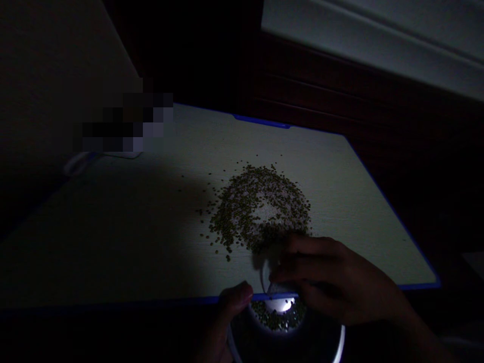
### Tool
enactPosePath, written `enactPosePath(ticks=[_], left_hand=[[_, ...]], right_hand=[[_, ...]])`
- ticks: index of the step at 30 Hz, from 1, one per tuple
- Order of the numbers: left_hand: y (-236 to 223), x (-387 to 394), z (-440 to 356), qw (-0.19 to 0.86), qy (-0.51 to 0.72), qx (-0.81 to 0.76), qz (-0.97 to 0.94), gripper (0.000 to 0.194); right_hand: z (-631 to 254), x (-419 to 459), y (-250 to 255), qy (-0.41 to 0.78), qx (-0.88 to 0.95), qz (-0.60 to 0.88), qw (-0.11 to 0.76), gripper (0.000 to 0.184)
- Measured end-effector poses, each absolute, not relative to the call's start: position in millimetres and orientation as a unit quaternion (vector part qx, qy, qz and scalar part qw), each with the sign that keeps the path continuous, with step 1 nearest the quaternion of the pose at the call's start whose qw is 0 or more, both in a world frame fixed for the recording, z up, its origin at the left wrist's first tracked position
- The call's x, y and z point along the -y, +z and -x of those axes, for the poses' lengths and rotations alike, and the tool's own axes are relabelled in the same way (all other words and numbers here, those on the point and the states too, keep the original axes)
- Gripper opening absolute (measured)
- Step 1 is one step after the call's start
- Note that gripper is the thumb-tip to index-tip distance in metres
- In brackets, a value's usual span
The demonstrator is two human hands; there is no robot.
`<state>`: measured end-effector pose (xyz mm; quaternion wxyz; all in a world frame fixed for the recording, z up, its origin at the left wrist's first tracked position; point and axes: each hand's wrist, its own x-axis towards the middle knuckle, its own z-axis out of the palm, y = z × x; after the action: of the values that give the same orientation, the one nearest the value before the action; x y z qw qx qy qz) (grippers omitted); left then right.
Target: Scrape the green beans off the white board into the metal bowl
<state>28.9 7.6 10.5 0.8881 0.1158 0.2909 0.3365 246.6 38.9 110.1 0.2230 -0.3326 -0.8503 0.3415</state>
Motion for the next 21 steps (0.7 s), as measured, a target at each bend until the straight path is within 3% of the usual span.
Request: enactPosePath(ticks=[8,15,21], left_hand=[[3,-3,-25,0.887,0.319,-0.321,-0.091,0.038],[-9,16,-18,0.861,0.334,-0.384,-0.012,0.039],[-13,18,-15,0.856,0.348,-0.383,-0.019,0.032]], right_hand=[[-251,-38,113,0.331,0.845,0.349,0.234,0.030],[-267,-42,118,0.231,0.785,0.489,0.302,0.025],[-273,-46,115,0.190,0.762,0.536,0.310,0.018]])
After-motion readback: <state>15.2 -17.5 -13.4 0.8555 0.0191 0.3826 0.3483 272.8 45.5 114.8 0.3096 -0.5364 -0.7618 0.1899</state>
